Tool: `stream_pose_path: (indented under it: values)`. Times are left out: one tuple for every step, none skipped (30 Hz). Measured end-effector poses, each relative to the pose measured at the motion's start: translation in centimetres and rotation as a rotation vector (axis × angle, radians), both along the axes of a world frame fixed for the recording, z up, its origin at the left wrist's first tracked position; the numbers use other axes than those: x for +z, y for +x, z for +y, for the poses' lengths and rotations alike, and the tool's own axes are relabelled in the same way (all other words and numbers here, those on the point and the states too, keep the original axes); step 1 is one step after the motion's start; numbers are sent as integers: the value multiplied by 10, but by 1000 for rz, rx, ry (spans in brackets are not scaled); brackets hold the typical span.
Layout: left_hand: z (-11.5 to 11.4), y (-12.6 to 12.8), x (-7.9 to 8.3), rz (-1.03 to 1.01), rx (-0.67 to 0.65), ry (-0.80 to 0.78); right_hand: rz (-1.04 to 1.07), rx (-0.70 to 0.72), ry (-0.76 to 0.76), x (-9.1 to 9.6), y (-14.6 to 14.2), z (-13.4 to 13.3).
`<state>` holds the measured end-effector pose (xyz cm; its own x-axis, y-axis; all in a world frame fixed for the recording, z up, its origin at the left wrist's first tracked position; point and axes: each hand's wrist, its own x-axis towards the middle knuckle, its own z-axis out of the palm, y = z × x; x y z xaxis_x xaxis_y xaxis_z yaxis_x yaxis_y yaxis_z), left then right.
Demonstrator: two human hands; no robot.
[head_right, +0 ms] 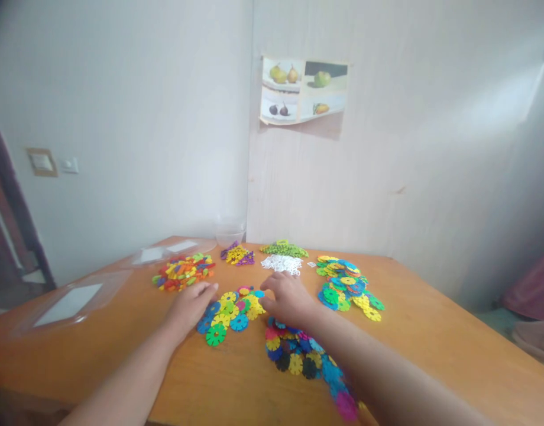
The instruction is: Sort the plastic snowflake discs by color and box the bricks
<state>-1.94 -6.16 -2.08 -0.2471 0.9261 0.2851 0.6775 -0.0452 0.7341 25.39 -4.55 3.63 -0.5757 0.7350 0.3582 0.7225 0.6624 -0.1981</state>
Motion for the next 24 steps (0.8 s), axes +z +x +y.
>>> stream_pose_path:
  values:
    - [0, 0, 0, 7, 0, 7, -26, 40, -10, 0, -13, -5]
    - [0, 0, 0, 12, -3, 16, -57, 79, -21, -1, -26, -11]
    - [0, 0, 0, 12, -7, 25, -90, 112, -34, -2, -37, -16]
    - [0, 0, -1, 7, -11, 33, -114, 136, -42, -3, -47, -22]
    - [0, -1, -1, -3, -15, 36, -135, 147, -45, -5, -56, -27]
    - [0, -1, -1, -12, -17, 37, -152, 148, -46, -6, -63, -31]
    - [1, -1, -1, -18, -19, 35, -166, 138, -48, -8, -70, -35]
    - [1, -1, -1, -20, -17, 33, -178, 121, -52, -9, -75, -37]
    - [1, -1, -1, -17, -12, 32, -189, 100, -60, -10, -79, -39]
    - [1, -1, -1, -12, -6, 33, -197, 82, -70, -11, -83, -40]
    - [1, -1, -1, -8, -2, 34, -202, 68, -80, -12, -85, -41]
    - [1, 0, -1, -6, 1, 36, -204, 59, -89, -13, -87, -41]
    - [1, 0, -1, -6, 4, 36, -206, 51, -100, -13, -89, -40]
    - [1, 0, -1, -5, 5, 36, -205, 44, -112, -13, -90, -39]
    - [1, 0, -1, -4, 4, 36, -202, 36, -127, -13, -91, -39]
    - [1, 0, -1, -3, 2, 33, -199, 26, -144, -12, -91, -38]
    - [1, 0, -1, -3, -2, 28, -194, 14, -164, -12, -92, -38]
    - [1, -1, -1, -6, -7, 21, -187, 3, -182, -12, -93, -38]
    - [2, -1, -1, -10, -13, 15, -177, -7, -198, -12, -93, -39]
    - [2, -2, -1, -18, -19, 11, -163, -19, -212, -13, -94, -39]
    - [2, -2, -2, -27, -23, 8, -142, -34, -226, -14, -94, -39]
    - [2, -3, -2, -39, -26, 6, -110, -51, -240, -16, -94, -40]
    - [2, -3, -3, -52, -30, 5, -72, -64, -256, -18, -93, -40]
    - [3, -3, -3, -64, -33, 3, -27, -73, -273, -19, -92, -39]
